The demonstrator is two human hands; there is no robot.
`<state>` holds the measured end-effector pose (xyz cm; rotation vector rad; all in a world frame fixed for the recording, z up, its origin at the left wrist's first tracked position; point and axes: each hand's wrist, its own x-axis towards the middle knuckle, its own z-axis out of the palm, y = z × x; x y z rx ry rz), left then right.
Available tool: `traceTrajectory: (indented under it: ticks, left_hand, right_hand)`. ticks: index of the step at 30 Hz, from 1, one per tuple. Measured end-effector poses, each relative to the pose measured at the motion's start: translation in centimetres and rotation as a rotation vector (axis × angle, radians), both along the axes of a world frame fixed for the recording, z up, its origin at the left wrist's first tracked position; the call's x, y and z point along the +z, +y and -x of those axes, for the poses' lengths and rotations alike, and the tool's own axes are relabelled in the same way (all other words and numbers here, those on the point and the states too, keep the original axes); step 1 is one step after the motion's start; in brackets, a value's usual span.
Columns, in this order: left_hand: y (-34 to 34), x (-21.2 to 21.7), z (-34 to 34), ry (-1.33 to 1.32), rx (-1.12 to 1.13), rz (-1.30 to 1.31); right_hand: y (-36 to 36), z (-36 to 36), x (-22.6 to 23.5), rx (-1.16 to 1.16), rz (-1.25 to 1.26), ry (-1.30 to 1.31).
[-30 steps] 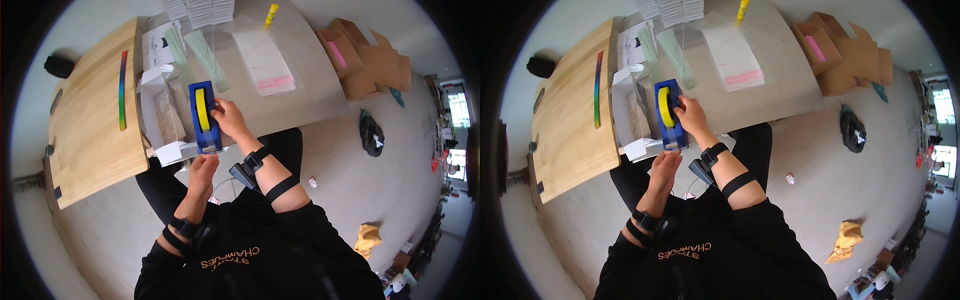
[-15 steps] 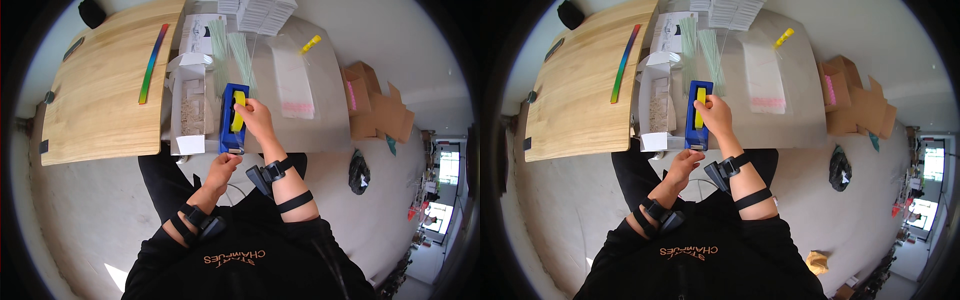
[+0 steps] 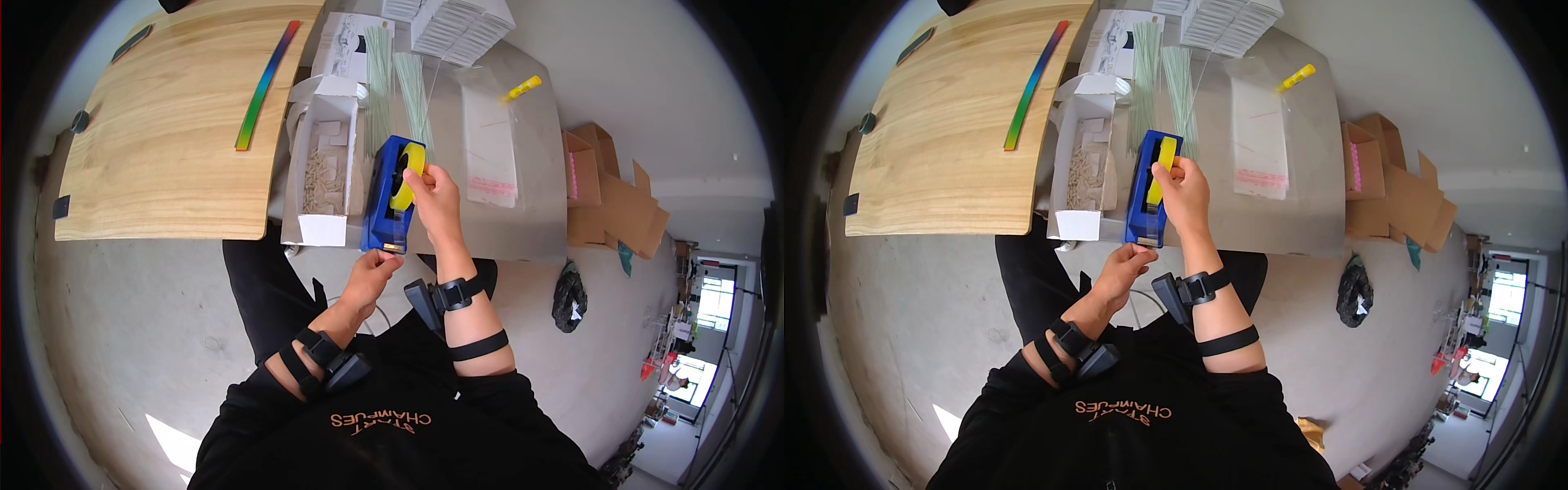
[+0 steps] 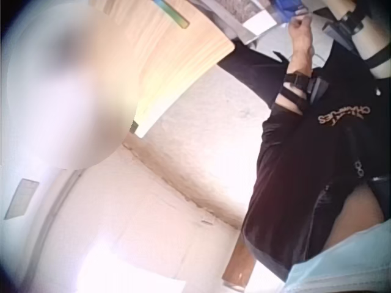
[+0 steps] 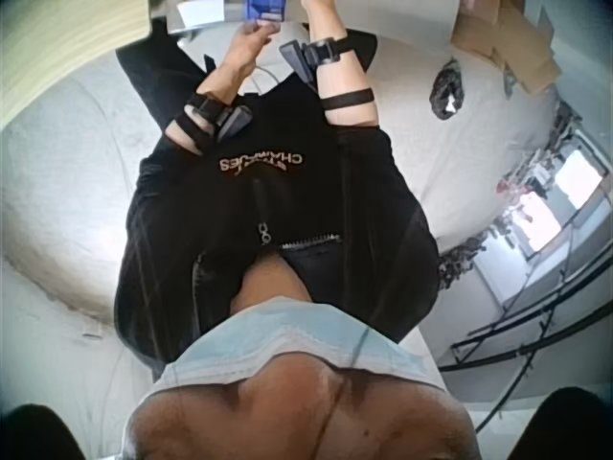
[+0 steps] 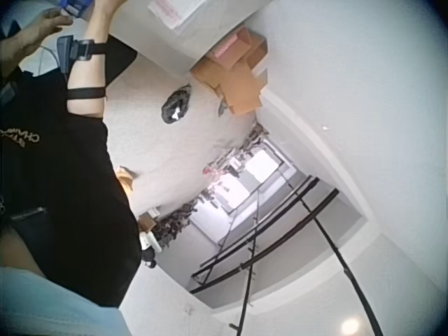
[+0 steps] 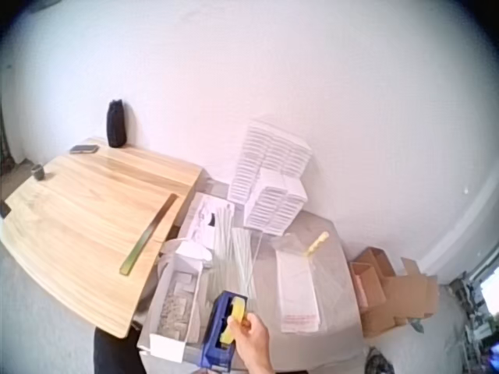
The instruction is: The person removes a tape roll from a dispenser, takes the core out of the roll, and inserts it into a new roll of yellow tape. They then place the new roll back into the dispenser and pull a piece of tape.
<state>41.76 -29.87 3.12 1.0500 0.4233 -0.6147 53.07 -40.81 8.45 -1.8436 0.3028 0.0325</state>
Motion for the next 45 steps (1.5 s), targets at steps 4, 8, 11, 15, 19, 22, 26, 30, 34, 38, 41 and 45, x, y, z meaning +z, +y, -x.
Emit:
traceTrajectory:
  ticks: [4, 8, 11, 15, 19, 22, 26, 30, 34, 38, 41, 45]
  left_hand:
    - [0.0, 0.1, 0.1, -0.008, 0.003, 0.001]
    - [-0.1, -0.1, 0.2, -0.010, 0.002, -0.001]
    - [-0.1, 0.0, 0.2, -0.012, -0.003, -0.006]
    - [-0.2, 0.1, 0.1, 0.001, -0.013, -0.023]
    - [-0.1, 0.2, 0.2, 0.013, -0.011, -0.024]
    - [0.1, 0.3, 0.1, 0.004, -0.016, 0.001]
    - [0.1, 0.5, 0.2, 0.000, -0.030, -0.003]
    - [0.0, 0.4, 0.0, 0.006, -0.005, 0.008]
    - [0.1, 0.6, 0.2, 0.008, 0.041, 0.002]
    - [0.3, 0.2, 0.1, 0.017, -0.007, 0.031]
    - [0.1, 0.3, -0.1, 0.035, 0.007, 0.040]
    - [0.4, -0.3, 0.2, 0.030, 0.013, 0.022]
  right_hand:
    - [0.0, 0.3, 0.0, 0.007, 0.021, -0.017]
    - [-0.1, 0.2, -0.1, 0.019, 0.037, -0.011]
    - [-0.3, 0.3, -0.4, 0.031, 0.066, -0.022]
    - [-0.4, 0.3, -0.4, 0.044, 0.110, 0.001]
    - [-0.8, -0.4, -0.1, 0.131, 0.152, 0.026]
    - [-0.8, -0.4, 0.1, 0.146, 0.196, 0.047]
    - [0.0, 0.3, 0.1, 0.150, 0.193, 0.010]
    - [-0.6, -0.2, -1.0, 0.132, 0.286, 0.003]
    - [-0.7, -0.1, -1.2, 0.162, 0.309, 0.008]
    - [-0.5, 0.8, -1.2, 0.169, 0.402, -0.002]
    - [-0.8, 1.8, -2.2, 0.168, 0.408, -0.055]
    - [0.4, 3.0, -1.4, 0.143, 0.417, -0.029]
